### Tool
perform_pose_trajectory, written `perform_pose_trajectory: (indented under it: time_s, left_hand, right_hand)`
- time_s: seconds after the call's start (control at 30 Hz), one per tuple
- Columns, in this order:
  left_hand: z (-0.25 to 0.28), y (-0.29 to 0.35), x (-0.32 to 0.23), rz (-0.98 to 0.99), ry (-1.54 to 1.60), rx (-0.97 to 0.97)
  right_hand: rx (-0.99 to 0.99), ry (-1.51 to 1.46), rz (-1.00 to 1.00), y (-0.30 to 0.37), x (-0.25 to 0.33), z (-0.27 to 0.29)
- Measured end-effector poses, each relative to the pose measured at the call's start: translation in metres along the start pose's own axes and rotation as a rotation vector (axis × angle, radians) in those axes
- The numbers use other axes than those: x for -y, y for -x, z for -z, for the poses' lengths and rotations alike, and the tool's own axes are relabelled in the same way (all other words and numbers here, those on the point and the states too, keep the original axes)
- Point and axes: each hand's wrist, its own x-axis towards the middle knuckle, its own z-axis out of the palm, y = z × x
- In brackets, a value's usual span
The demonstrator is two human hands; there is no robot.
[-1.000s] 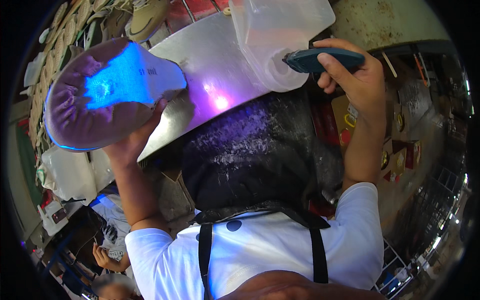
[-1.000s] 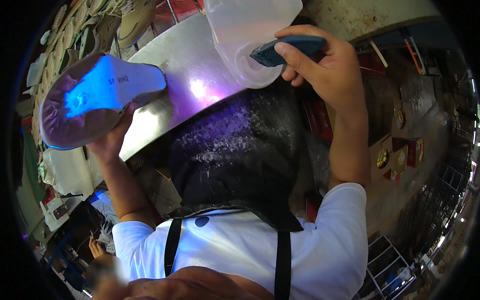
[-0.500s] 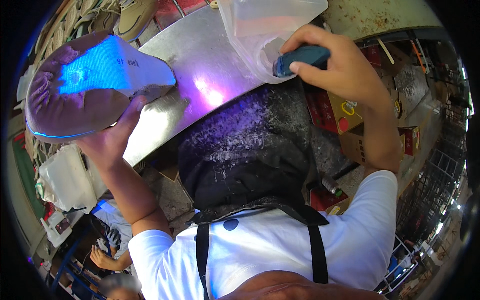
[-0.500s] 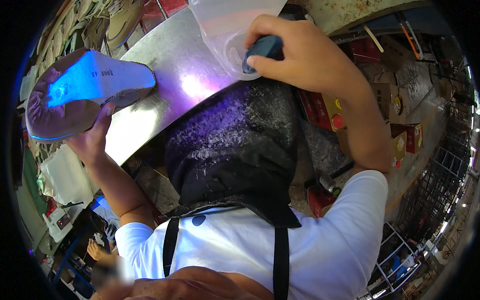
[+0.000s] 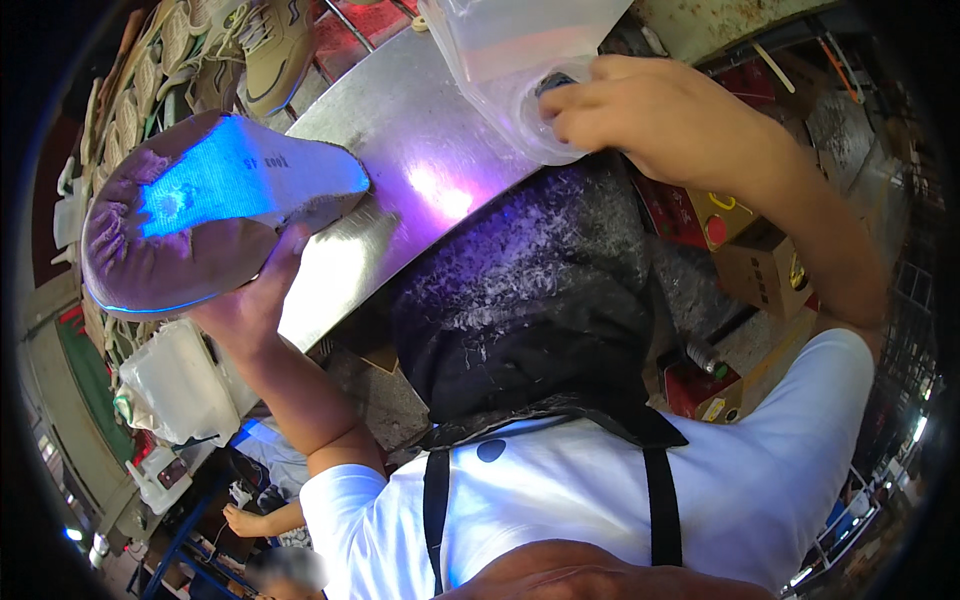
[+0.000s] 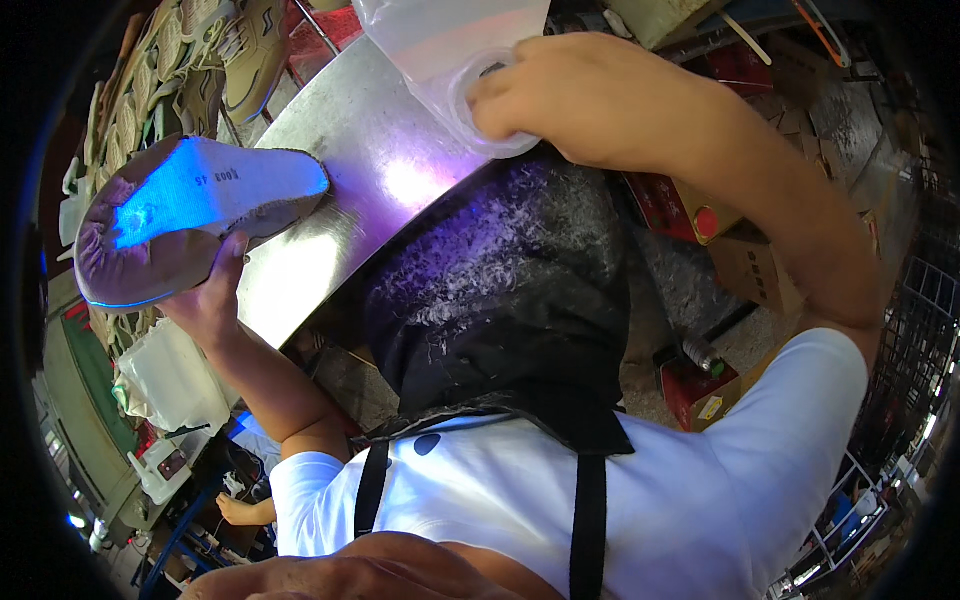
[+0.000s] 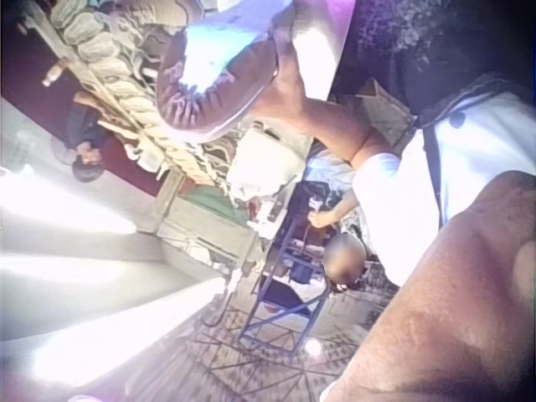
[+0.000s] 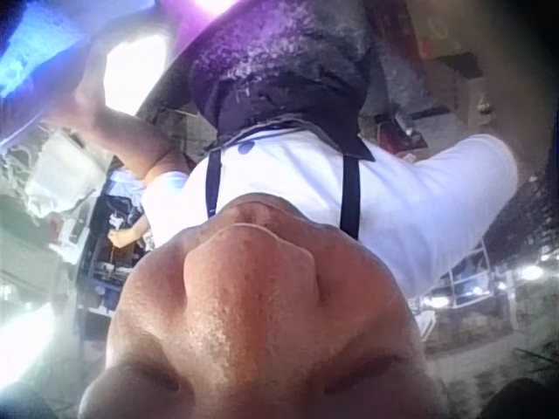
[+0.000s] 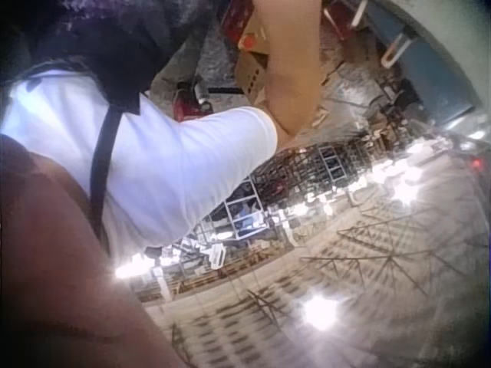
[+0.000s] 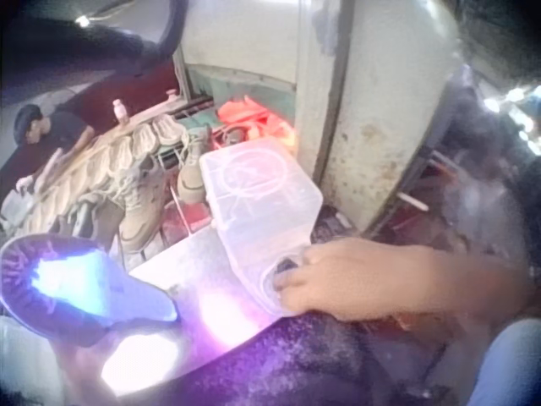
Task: The person uses a green brush to scrub the upper and sole of a beige and blue sneaker. They repeatedly dip the brush into a plastic container of liquid and continue scrubbing different areas of the shoe. The person briefly places the shoe on a rack and later uses a smartphone.
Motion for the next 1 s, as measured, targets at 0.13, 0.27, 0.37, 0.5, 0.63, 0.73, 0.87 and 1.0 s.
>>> perform_pose_trajectory:
  time_s: [0.13,0.27,0.37,0.5,0.63,0.73,0.87,1.0]
  left_hand:
    - [0.014,0.008,0.007,0.023,0.045,0.078]
    - [0.032,0.008,0.008,0.15,-0.051,0.265]
    - [0.032,0.002,0.013,0.074,-0.299,0.256]
    - [0.02,-0.014,0.006,-0.213,-0.572,0.177]
    - [0.02,-0.018,0.009,-0.195,-0.509,0.111]
    - [0.018,-0.019,0.012,-0.21,-0.506,0.107]
    - [-0.023,-0.028,0.017,-0.169,-0.187,0.002]
    - [-0.029,-0.041,0.01,-0.3,-0.367,0.035]
  right_hand:
    - [-0.312,-0.802,-0.462,0.019,0.012,-0.008]
    - [-0.518,-0.928,-0.833,0.024,0.028,-0.02]
    - [-0.684,-0.825,-0.914,0.013,0.039,-0.033]
    - [-0.695,-0.565,-0.839,0.01,0.04,-0.053]
    - [-0.571,-0.505,-0.666,0.011,0.04,-0.051]
    - [-0.586,-0.68,-0.762,0.018,0.038,-0.045]
    - [-0.743,-0.533,-0.946,0.01,0.049,-0.049]
    - [-0.746,-0.377,-0.77,0.003,0.049,-0.066]
